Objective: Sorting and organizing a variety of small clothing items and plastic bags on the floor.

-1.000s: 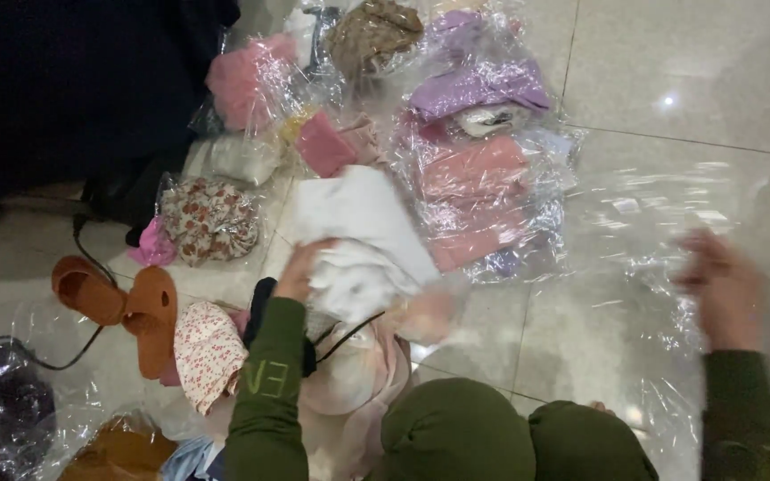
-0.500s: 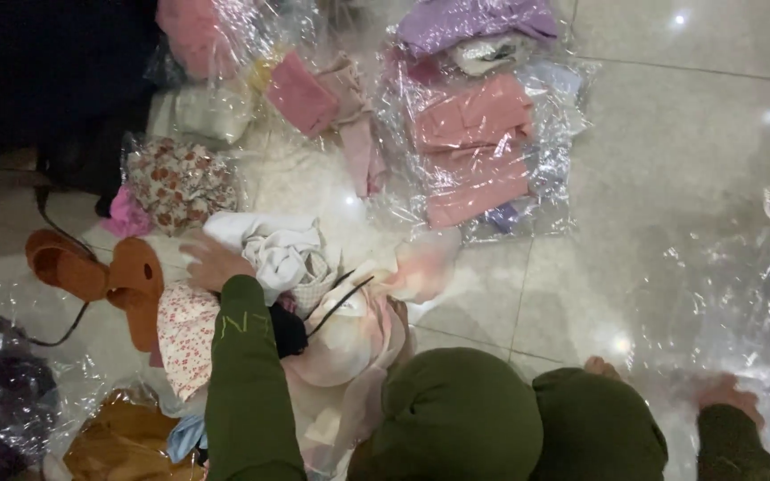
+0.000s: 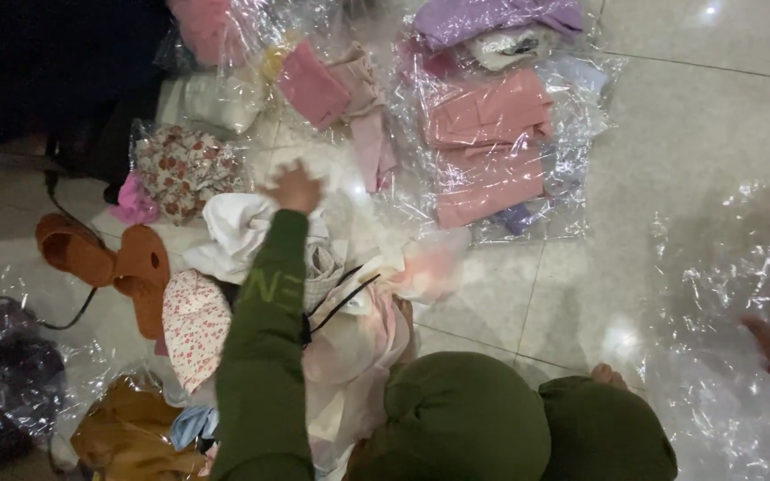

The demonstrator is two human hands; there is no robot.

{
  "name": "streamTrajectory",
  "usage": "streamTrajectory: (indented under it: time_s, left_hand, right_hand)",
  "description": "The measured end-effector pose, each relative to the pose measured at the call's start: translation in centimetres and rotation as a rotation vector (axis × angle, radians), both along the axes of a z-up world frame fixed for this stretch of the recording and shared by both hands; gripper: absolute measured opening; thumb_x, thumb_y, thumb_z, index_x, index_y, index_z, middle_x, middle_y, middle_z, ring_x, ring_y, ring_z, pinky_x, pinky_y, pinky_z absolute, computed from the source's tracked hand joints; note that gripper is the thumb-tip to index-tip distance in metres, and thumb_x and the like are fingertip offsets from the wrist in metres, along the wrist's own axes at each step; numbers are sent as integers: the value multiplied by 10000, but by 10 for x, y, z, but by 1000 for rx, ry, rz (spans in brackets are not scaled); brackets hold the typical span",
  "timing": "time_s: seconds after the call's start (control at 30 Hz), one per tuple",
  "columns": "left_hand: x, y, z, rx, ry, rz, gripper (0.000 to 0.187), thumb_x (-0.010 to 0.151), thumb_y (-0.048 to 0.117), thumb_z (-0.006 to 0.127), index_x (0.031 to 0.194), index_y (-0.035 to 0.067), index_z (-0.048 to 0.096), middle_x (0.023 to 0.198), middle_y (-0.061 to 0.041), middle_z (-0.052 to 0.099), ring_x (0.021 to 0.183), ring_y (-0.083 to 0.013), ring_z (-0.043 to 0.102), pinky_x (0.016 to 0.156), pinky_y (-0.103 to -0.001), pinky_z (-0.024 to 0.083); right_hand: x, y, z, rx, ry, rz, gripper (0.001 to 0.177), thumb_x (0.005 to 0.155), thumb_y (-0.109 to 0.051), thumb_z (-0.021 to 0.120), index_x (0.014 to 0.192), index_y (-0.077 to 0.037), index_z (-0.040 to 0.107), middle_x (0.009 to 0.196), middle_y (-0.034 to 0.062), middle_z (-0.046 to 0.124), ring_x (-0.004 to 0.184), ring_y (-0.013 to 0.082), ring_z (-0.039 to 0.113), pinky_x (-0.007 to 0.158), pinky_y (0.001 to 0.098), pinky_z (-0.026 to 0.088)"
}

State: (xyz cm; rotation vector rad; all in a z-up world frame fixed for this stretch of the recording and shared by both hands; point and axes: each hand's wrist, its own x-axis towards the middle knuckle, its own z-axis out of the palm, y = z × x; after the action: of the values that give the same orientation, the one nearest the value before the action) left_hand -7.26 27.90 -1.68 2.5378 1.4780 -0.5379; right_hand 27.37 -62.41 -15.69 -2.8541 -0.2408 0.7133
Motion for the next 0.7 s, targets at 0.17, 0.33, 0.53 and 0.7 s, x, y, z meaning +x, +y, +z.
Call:
streamTrajectory:
  time_s: [0.17, 0.33, 0.53, 0.7]
  left_hand:
    - [116, -163, 35, -560, -580, 168, 1335, 800, 711, 758, 1634, 118, -100, 1649, -370, -26, 1478, -644, 98, 1077, -845, 187]
    - [157, -182, -97, -253, -367, 90, 876, 990, 174, 604, 1621, 58, 8, 1615, -297, 113, 1451, -613, 176, 1064, -803, 324]
    - [124, -143, 11, -771, -1189, 470, 355, 1024, 246, 522, 1322, 93, 638, 1240, -134, 634, 1064, -309, 627, 865, -460, 563]
    - [70, -153, 65, -873, -1438, -293, 398, 1102, 183, 540, 1476, 49, 532, 1529, -155, 506, 1439, -222, 430, 1273, -393, 260]
  right_hand:
    - [-94, 296, 199, -185, 145, 401, 632, 949, -375, 703, 1544, -246, 534, 1015, 169, 820, 824, 338, 812, 785, 453, 619]
    - [-121, 373, 194, 20, 404, 306, 545, 961, -560, 574, 1474, -377, 563, 960, 48, 844, 927, 254, 807, 898, 437, 564]
    - [-114, 402, 241, 584, 620, -49, 425, 1077, -222, 510, 1471, -84, 592, 1084, 310, 732, 873, 380, 715, 779, 477, 593]
    - [-110, 437, 264, 1237, 895, -154, 968, 888, -629, 444, 1644, -152, 71, 1649, 300, 218, 1440, 547, 316, 1074, 726, 339]
